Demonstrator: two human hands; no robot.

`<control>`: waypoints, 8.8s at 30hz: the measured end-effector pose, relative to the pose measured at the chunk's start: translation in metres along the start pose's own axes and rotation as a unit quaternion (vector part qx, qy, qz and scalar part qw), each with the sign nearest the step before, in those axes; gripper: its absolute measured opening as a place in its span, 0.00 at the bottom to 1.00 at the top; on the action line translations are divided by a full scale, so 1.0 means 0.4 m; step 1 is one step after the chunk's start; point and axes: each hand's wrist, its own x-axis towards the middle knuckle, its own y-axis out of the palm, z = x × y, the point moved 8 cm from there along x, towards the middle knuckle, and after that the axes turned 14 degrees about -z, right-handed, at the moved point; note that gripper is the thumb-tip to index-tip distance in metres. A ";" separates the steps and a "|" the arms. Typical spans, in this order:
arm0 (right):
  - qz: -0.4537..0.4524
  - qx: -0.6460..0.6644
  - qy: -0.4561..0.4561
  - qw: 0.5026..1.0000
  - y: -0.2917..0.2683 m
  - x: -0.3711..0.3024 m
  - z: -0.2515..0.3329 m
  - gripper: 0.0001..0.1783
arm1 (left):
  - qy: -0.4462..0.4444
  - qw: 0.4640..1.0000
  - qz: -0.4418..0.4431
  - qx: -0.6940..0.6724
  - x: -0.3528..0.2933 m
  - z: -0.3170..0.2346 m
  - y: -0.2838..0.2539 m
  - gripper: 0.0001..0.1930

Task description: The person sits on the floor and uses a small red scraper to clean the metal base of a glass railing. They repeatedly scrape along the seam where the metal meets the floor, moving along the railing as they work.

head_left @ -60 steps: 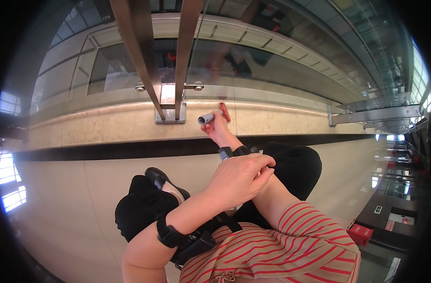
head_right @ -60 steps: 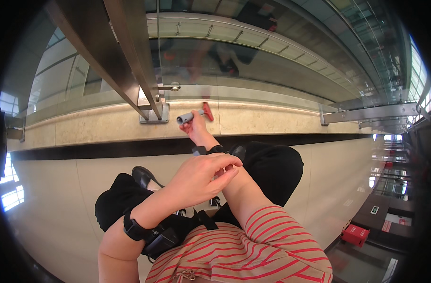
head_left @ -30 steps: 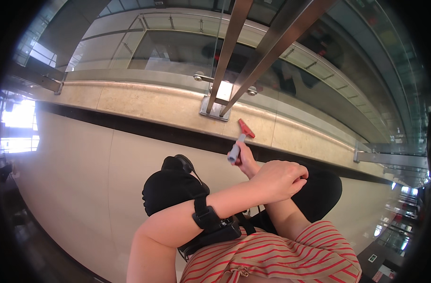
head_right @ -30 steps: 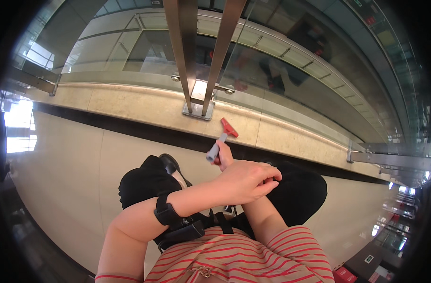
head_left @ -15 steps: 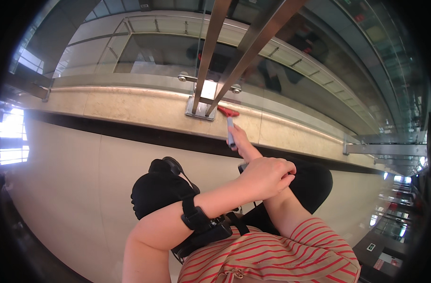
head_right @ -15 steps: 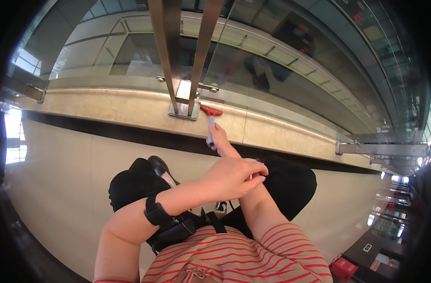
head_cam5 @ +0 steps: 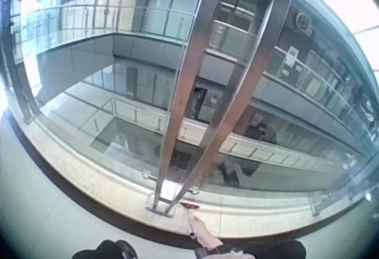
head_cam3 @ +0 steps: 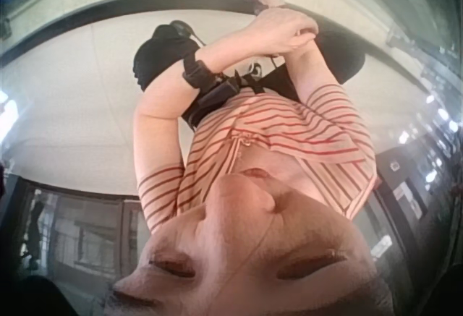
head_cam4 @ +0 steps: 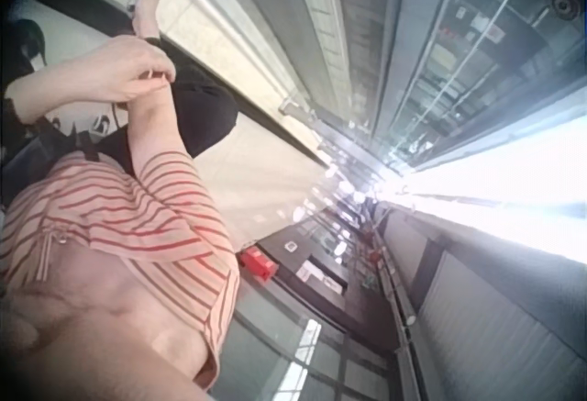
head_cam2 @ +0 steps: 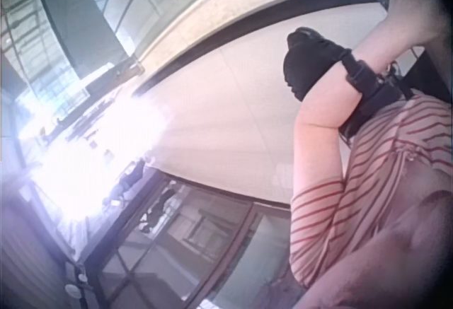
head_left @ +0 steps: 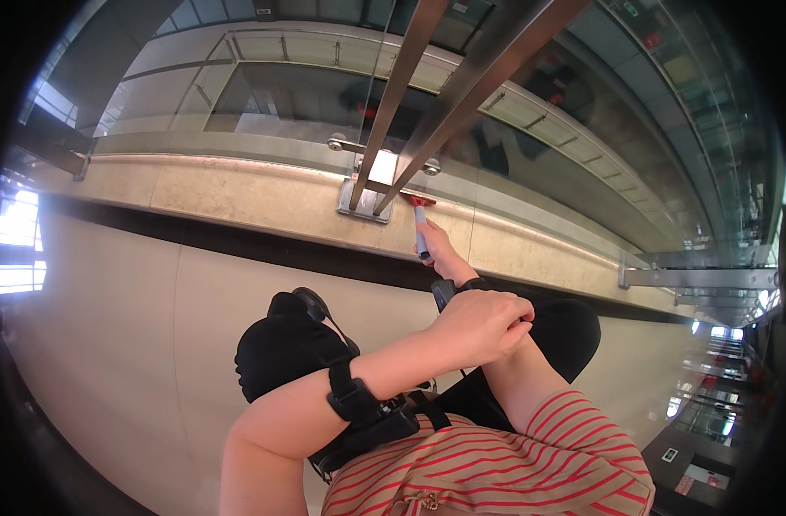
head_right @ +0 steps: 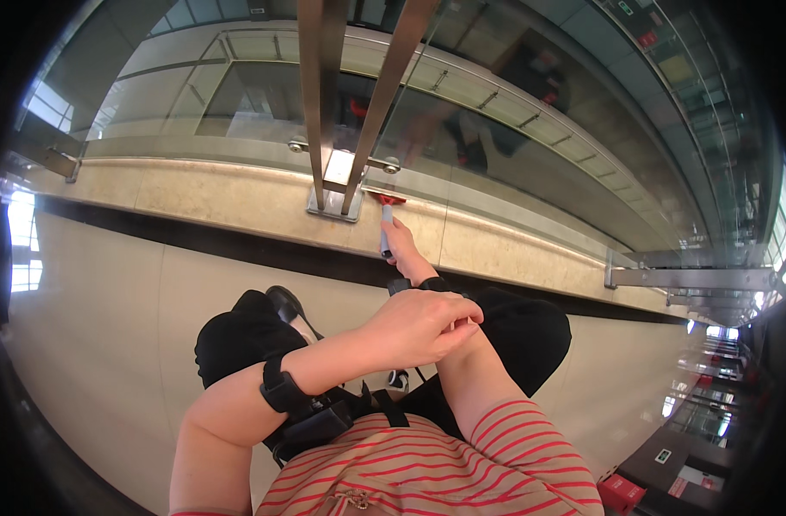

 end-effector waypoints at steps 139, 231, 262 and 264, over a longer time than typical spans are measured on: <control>0.134 -0.531 -0.251 0.798 0.099 -0.084 0.088 0.21 | 0.031 0.997 -0.076 0.000 -0.005 -0.016 -0.054 0.09; 0.167 -0.472 -0.310 0.808 0.214 -0.137 0.052 0.20 | -0.002 0.998 -0.056 0.001 -0.016 0.003 -0.081 0.09; 0.128 0.021 0.162 0.978 0.408 -0.321 -0.097 0.11 | 0.002 0.990 -0.135 -0.032 -0.005 0.009 -0.175 0.08; 0.160 0.041 0.185 0.969 0.349 -0.346 -0.133 0.11 | 0.011 0.990 -0.136 -0.035 -0.005 0.004 -0.168 0.08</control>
